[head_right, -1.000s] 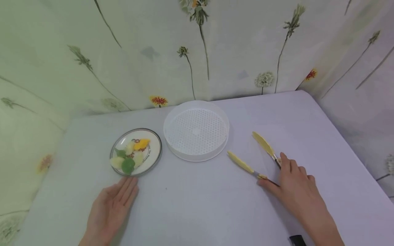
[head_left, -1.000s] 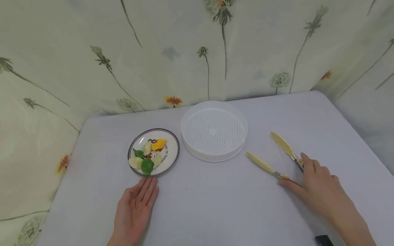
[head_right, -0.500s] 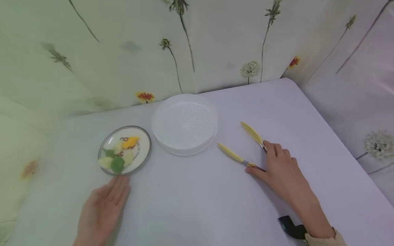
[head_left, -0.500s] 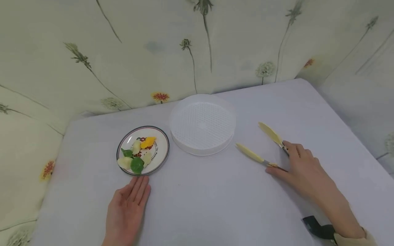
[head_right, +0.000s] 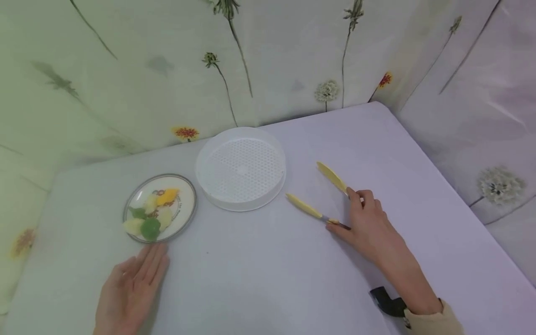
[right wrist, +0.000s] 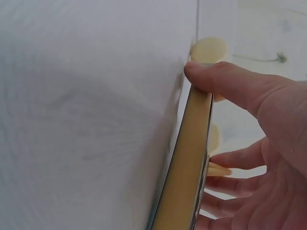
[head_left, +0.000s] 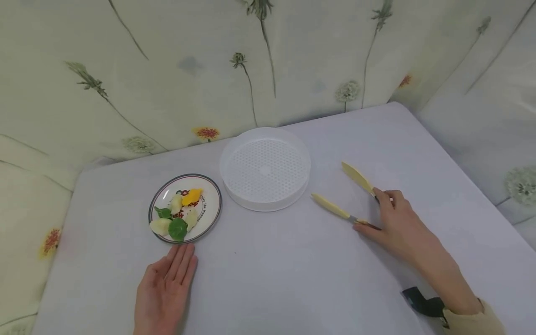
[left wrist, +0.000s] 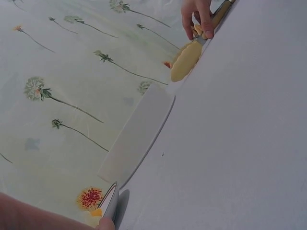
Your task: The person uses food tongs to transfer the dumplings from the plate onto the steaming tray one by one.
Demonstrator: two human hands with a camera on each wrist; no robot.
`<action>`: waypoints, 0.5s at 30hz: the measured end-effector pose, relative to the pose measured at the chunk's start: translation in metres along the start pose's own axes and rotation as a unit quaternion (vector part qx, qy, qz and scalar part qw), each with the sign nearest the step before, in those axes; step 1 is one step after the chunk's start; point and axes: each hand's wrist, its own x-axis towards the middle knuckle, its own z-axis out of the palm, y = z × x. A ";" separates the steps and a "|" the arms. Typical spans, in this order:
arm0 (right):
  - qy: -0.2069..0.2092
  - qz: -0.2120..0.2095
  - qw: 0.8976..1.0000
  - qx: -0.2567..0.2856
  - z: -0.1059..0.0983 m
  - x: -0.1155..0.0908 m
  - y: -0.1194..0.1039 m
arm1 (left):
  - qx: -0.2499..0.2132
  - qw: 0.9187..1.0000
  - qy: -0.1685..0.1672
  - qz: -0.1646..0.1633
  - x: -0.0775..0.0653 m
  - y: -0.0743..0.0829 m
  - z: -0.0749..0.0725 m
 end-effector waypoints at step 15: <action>0.121 -0.052 0.991 -0.007 -0.006 -0.009 -0.019 | 0.018 1.000 -0.008 0.004 0.000 0.002 0.003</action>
